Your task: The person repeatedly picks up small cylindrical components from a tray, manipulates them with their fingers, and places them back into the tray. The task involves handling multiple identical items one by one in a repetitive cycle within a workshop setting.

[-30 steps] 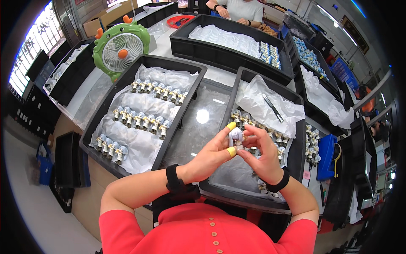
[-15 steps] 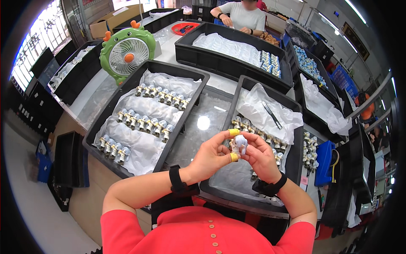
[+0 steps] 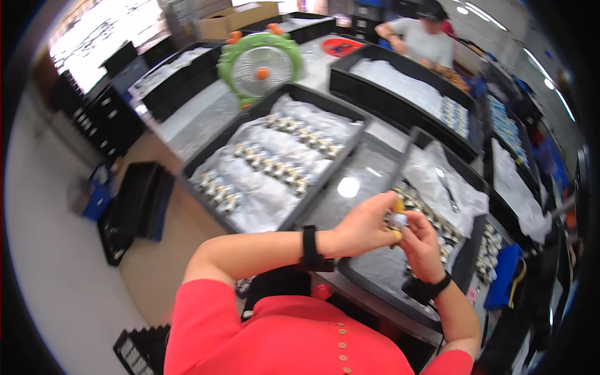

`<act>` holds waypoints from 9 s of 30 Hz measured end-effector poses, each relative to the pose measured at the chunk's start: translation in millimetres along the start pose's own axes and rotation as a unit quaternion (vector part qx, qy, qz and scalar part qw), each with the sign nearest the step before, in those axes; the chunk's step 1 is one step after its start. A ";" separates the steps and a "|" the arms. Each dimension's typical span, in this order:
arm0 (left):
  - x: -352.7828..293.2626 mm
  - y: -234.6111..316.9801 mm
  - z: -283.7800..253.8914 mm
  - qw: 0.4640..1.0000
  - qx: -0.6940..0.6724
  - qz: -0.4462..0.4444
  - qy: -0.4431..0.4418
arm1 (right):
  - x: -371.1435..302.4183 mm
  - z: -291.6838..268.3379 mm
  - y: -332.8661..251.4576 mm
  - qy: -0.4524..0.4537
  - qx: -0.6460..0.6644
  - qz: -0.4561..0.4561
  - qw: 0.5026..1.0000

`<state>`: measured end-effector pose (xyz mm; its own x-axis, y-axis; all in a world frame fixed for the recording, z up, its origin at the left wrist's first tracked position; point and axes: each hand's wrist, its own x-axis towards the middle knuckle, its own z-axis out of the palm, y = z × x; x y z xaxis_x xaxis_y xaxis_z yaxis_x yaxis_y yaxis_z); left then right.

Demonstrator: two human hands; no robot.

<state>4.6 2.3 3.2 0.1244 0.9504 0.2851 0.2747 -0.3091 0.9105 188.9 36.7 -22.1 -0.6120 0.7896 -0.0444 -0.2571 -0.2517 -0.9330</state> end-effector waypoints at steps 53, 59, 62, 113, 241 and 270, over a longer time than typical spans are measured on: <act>-64.7 -81.1 -197.6 0.662 0.626 -0.078 -0.404 | -0.6 -4.8 -25.5 0.011 -0.274 -0.088 0.958; -69.2 -78.4 -200.3 0.654 0.625 -0.124 -0.409 | -2.2 -6.2 -43.1 0.030 -0.377 -0.107 0.920; -49.8 -50.9 -204.3 0.702 0.567 -0.167 -0.398 | -6.1 -17.5 -37.5 -0.047 -0.498 -0.102 0.860; -6.2 -18.6 -6.2 0.882 -0.410 -0.200 -0.114 | 0.8 7.8 -18.6 -0.004 -0.459 -0.246 0.854; -3.8 -21.0 3.5 0.925 -0.325 -0.191 -0.051 | 10.5 -7.5 -5.6 0.013 -0.251 -0.157 0.955; -7.6 -26.9 4.1 0.825 -0.505 -0.206 -0.148 | 0.1 17.1 -12.4 -0.006 -0.463 -0.363 0.809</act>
<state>0.3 3.3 -24.7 0.4874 0.8711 -0.0597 -0.5650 0.3668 0.7391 179.2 30.3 -4.4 -0.5599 0.5340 0.6335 0.1148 0.8072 -0.5790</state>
